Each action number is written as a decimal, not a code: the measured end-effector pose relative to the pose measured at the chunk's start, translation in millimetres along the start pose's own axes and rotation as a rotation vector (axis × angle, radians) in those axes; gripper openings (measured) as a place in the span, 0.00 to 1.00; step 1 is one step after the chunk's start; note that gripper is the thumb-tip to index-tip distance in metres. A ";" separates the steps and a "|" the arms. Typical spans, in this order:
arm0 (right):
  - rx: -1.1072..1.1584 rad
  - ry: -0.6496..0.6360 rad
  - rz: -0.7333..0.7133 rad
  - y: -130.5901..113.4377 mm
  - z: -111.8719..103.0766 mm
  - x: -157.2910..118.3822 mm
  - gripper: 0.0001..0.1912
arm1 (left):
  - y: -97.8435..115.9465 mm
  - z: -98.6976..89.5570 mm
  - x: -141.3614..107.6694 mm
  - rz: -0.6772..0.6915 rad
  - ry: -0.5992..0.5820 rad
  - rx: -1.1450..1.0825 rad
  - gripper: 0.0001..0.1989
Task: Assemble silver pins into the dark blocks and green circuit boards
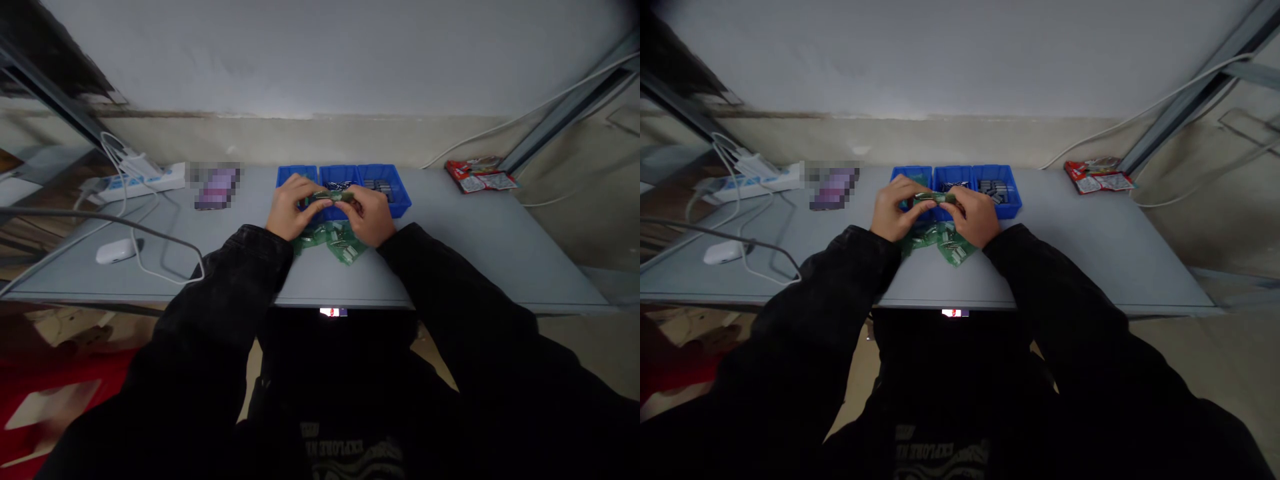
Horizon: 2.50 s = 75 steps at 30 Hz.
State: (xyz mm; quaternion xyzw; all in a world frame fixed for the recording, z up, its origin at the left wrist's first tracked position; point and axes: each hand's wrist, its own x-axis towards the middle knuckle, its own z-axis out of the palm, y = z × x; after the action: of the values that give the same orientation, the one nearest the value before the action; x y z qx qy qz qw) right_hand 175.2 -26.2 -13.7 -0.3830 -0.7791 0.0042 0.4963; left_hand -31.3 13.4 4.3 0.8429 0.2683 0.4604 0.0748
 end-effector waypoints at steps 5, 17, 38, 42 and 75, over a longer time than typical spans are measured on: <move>-0.003 0.004 -0.014 -0.1 -0.3 0.0 0.14 | -0.6 0.6 -0.1 0.014 0.015 -0.017 0.15; -0.029 -0.019 -0.003 0.6 -0.4 -0.5 0.15 | -1.5 0.9 0.0 -0.018 -0.008 0.027 0.16; 0.024 0.017 -0.008 -4.7 -2.7 3.7 0.11 | 0.7 -0.8 0.4 0.045 0.038 -0.044 0.18; 0.019 0.023 0.048 -5.0 -6.0 5.0 0.10 | 0.2 0.4 -0.8 0.010 0.028 -0.054 0.17; 0.176 0.015 0.196 -11.1 -7.7 10.2 0.14 | -3.4 3.4 -2.4 -0.050 0.067 -0.011 0.13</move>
State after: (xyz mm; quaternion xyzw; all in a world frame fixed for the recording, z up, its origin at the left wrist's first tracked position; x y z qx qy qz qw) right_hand 172.5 -30.8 2.3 -0.4124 -0.7309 0.1180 0.5308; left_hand -30.9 15.4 -0.7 0.8197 0.2891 0.4877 0.0817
